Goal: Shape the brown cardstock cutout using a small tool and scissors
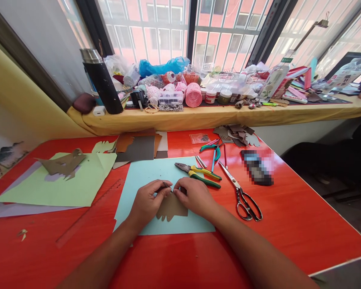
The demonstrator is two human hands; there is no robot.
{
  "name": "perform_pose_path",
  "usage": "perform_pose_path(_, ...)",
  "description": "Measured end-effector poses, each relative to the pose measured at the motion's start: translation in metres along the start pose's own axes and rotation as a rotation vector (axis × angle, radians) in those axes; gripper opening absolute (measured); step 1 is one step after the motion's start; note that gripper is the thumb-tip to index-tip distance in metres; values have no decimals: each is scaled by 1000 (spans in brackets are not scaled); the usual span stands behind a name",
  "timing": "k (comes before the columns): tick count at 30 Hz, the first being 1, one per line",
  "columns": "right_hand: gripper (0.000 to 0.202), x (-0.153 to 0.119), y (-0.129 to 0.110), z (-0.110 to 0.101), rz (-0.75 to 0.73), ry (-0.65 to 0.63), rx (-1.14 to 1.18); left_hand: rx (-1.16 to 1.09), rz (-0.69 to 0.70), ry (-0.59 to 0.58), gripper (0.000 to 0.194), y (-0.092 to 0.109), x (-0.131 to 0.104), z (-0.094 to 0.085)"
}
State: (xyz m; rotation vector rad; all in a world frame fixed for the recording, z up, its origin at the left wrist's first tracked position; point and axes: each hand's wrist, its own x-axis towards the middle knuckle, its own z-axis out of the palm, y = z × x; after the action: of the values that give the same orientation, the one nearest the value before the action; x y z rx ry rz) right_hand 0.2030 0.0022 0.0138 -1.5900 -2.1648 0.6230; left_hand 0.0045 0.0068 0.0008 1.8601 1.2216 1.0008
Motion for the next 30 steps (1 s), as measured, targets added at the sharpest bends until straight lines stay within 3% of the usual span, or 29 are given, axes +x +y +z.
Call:
perform_pose_path(13,8,0,1,1,-19,18,3,32,87,-62,16,0,0,3)
perform_pose_path(30,10,0,4,-2,-32,-5,43,63,83,-79,17,0,0,2)
